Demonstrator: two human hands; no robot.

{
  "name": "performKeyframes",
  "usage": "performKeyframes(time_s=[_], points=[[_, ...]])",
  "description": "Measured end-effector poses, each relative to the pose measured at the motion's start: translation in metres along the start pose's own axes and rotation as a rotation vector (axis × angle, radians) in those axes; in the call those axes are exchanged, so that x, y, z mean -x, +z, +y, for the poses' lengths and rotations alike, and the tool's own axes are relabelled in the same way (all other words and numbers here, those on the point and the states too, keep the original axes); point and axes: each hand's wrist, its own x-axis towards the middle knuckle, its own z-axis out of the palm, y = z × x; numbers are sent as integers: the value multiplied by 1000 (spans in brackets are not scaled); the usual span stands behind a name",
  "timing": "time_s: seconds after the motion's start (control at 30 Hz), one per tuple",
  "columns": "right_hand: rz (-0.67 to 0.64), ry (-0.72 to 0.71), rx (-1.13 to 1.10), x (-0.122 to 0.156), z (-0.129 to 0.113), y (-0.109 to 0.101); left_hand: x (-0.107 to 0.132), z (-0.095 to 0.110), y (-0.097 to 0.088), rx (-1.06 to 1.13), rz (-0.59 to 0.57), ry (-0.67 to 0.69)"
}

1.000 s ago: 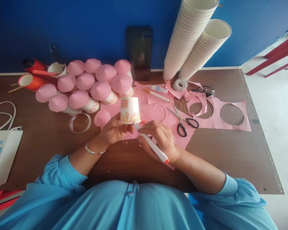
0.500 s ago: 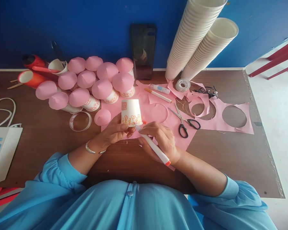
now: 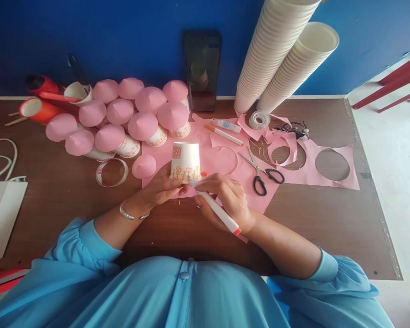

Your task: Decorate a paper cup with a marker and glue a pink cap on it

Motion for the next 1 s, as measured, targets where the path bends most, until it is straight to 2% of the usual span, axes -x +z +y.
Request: performKeyframes(time_s=[0.43, 1.0], points=[[-15, 12, 23, -1, -1, 0, 0, 2, 1, -1, -29, -6], [-25, 14, 30, 1, 1, -1, 0, 0, -2, 10, 10, -19]])
